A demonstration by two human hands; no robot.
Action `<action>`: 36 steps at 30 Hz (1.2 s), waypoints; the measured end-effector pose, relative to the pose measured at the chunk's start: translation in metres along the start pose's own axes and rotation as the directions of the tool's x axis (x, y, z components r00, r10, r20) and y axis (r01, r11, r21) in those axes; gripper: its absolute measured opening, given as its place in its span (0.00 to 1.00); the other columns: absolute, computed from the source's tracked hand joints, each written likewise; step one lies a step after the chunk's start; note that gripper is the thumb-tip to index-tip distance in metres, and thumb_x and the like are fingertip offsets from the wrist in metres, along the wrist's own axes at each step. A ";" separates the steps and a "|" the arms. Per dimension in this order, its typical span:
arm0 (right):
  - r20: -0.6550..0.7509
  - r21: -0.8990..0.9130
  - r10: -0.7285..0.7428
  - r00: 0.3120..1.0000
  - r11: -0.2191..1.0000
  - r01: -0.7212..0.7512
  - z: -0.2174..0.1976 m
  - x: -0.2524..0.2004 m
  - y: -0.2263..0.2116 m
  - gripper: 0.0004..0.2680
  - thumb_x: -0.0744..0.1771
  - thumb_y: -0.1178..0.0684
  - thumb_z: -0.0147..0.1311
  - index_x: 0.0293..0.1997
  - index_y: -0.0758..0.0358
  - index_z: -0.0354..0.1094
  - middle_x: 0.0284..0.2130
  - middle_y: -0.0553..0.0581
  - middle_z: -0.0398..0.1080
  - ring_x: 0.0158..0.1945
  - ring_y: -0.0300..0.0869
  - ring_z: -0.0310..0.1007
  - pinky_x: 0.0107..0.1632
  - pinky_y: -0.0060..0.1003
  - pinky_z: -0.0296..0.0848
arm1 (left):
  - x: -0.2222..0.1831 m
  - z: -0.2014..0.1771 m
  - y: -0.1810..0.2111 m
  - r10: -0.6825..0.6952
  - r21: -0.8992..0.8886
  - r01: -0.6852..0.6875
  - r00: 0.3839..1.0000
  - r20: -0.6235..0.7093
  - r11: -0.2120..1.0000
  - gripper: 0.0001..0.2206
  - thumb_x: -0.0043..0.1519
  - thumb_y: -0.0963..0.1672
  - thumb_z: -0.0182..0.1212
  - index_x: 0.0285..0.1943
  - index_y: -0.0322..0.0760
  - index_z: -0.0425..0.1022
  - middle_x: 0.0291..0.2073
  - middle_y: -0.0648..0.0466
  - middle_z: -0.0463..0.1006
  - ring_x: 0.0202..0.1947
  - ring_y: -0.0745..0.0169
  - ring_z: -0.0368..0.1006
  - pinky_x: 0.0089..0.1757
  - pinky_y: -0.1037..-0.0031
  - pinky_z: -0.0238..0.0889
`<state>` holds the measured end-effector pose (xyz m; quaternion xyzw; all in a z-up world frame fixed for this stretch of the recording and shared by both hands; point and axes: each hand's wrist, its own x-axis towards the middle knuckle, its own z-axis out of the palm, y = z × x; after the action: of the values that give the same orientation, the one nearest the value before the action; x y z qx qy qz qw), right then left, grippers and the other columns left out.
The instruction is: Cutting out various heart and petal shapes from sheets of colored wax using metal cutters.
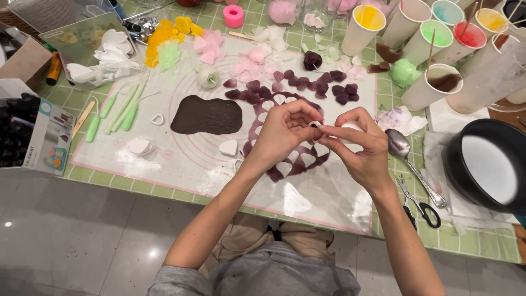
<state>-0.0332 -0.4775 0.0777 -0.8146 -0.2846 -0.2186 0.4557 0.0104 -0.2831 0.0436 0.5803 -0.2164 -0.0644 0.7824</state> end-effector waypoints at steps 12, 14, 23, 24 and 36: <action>0.003 0.006 0.087 0.996 0.996 -0.087 0.001 0.011 -0.005 0.11 0.64 0.61 0.66 0.51 0.63 0.77 0.37 0.52 0.71 0.42 0.36 0.71 0.45 0.29 0.69 | 0.009 0.000 -0.009 0.019 0.012 -0.018 1.000 -0.024 1.000 0.04 0.62 0.33 0.62 0.43 0.27 0.76 0.33 0.54 0.81 0.32 0.73 0.77 0.35 0.79 0.73; 0.013 0.049 0.138 0.990 0.989 -0.138 -0.004 0.006 0.007 0.09 0.65 0.61 0.65 0.49 0.65 0.77 0.37 0.52 0.72 0.42 0.36 0.71 0.46 0.29 0.68 | 0.008 -0.001 0.003 0.008 0.023 -0.008 1.000 -0.018 1.000 0.05 0.61 0.33 0.62 0.44 0.27 0.78 0.33 0.54 0.82 0.33 0.73 0.78 0.36 0.79 0.73; 0.055 0.281 0.529 0.847 0.806 -0.521 -0.012 -0.033 0.046 0.05 0.68 0.56 0.60 0.40 0.67 0.77 0.30 0.51 0.73 0.35 0.34 0.67 0.41 0.28 0.65 | -0.014 -0.023 0.014 -0.040 0.466 0.085 0.994 -0.105 0.881 0.11 0.58 0.34 0.61 0.46 0.34 0.84 0.32 0.52 0.81 0.29 0.66 0.77 0.34 0.74 0.72; 0.057 0.305 0.603 0.796 0.748 -0.589 -0.014 -0.043 0.054 0.05 0.69 0.54 0.59 0.40 0.65 0.78 0.28 0.51 0.73 0.33 0.35 0.66 0.40 0.29 0.65 | -0.022 -0.031 0.015 -0.030 0.653 0.123 0.988 -0.152 0.747 0.12 0.57 0.34 0.62 0.46 0.35 0.85 0.30 0.47 0.81 0.28 0.60 0.77 0.33 0.70 0.71; 0.214 0.620 0.737 0.641 0.404 -0.672 0.034 -0.075 0.050 0.06 0.69 0.53 0.56 0.42 0.64 0.76 0.30 0.51 0.75 0.34 0.37 0.73 0.39 0.32 0.70 | -0.061 -0.031 0.035 0.046 0.783 0.227 0.950 -0.310 0.579 0.11 0.56 0.43 0.70 0.46 0.36 0.83 0.40 0.50 0.82 0.28 0.58 0.77 0.34 0.68 0.70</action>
<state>-0.0528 -0.4892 -0.0157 -0.6329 0.0504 0.0699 0.7695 -0.0367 -0.2234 0.0527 0.8859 -0.0715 0.0890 0.4496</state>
